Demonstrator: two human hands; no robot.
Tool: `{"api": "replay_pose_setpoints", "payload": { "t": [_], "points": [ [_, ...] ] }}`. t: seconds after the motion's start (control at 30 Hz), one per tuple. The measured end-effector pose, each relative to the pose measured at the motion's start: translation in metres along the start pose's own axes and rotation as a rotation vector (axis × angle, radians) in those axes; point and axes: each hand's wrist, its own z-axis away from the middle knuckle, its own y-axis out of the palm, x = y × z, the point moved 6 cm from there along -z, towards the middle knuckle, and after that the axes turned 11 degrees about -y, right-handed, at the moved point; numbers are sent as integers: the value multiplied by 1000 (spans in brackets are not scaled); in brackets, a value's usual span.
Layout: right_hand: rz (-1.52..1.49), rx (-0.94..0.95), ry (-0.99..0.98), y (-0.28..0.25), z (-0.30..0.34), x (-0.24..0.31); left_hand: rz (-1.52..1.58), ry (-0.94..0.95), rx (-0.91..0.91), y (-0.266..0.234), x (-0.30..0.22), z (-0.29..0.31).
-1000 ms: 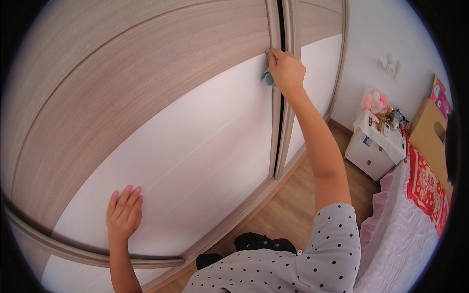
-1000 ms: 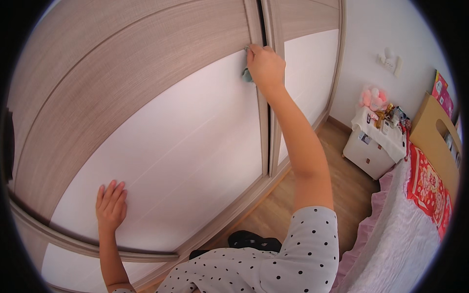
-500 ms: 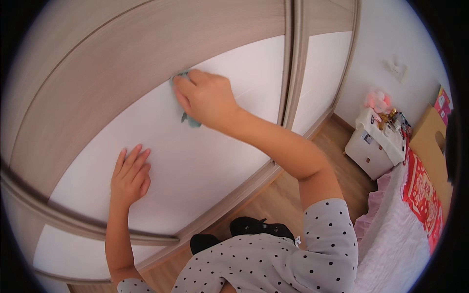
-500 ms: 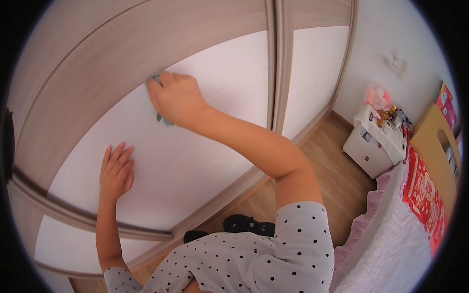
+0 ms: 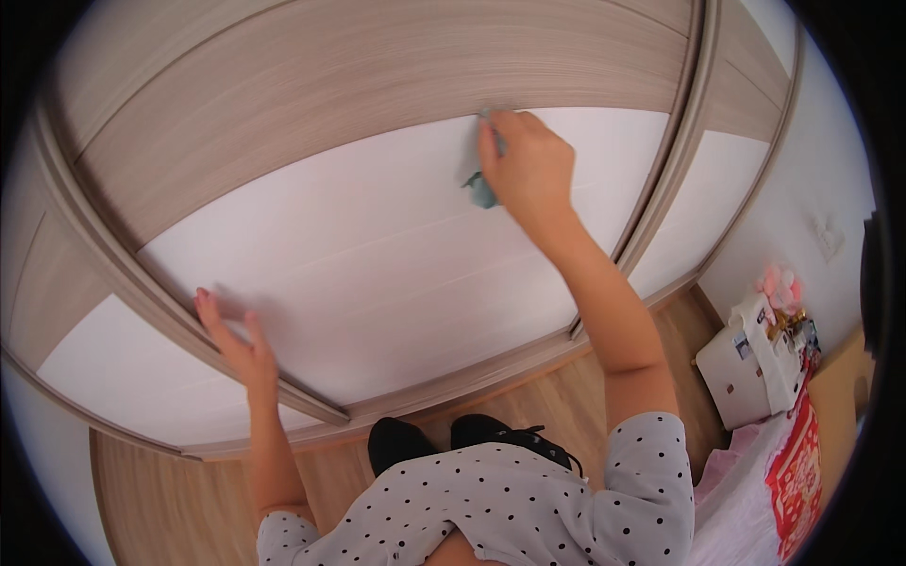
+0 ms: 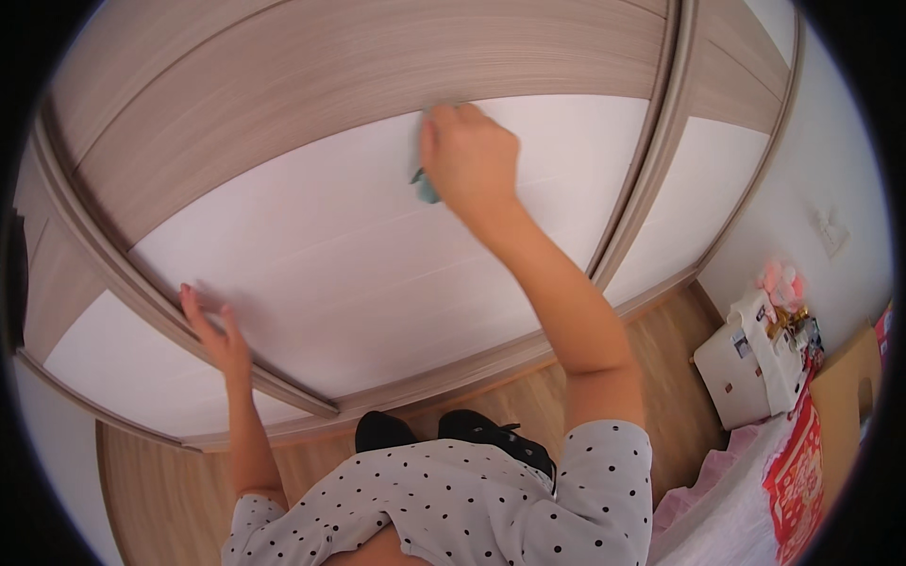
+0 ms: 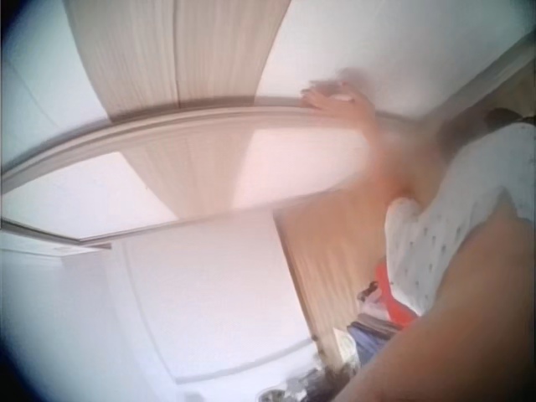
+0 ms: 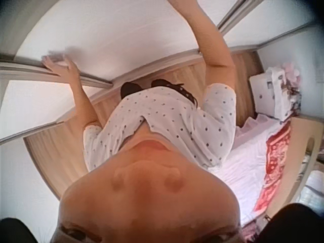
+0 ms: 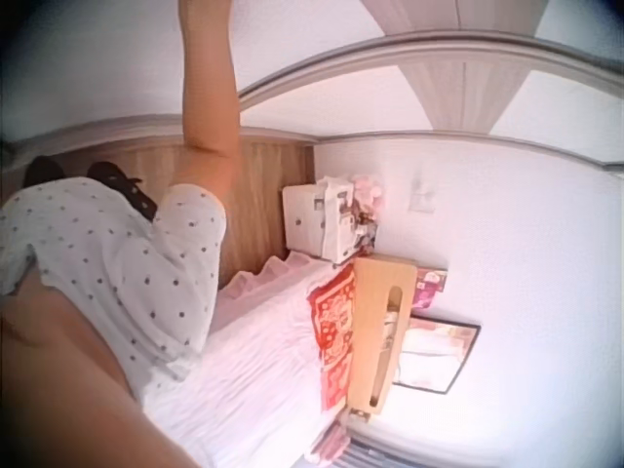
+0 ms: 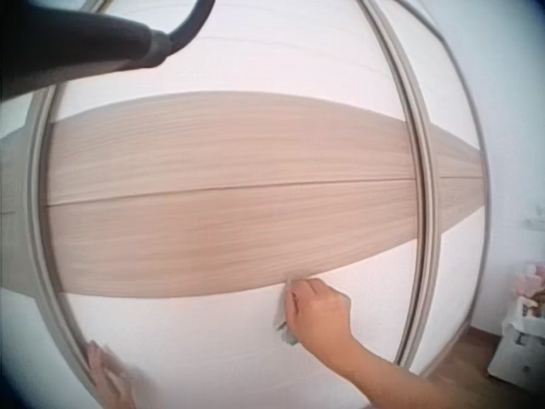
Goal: The person walks into a bedroom and wipes the surface of a large sliding closet door using a light blue cloth. They systematically clean the white and wood-grain panels of the door, moving from top to bottom and side to side.
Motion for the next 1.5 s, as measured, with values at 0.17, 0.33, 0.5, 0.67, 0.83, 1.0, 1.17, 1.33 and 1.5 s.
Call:
{"api": "replay_pose_setpoints", "payload": {
  "t": [0.17, 0.33, 0.5, 0.67, 0.83, 1.0, 1.17, 1.33, 1.5],
  "points": [
    [-120, 39, -181, 36, -10, 79, -178, -2, -63, 41, 3, 1],
    [-328, 47, -149, 37, -19, 93, -221, 7, -104, 46, 12, -1],
    [-249, -17, 49, 9, -3, 13, -225, 11, -91, 55, 1, 2],
    [-18, 53, 269, -7, 11, -53, -167, 61, -69, 75, -33, 16],
    [-120, -72, 35, 14, 0, 23, -75, 102, 88, 76, -75, 31],
    [-209, 113, -30, 32, -15, 86, 214, 129, -131, 30, -62, 28],
    [-149, 65, 77, 16, -7, 51, 685, -368, -65, 28, 14, -9],
    [-54, -63, -145, 25, -14, 86, 272, -342, 187, 61, 15, -1],
    [-117, 36, -179, 48, -19, 131, 428, -554, 159, 68, 7, 7]
  ]
}}
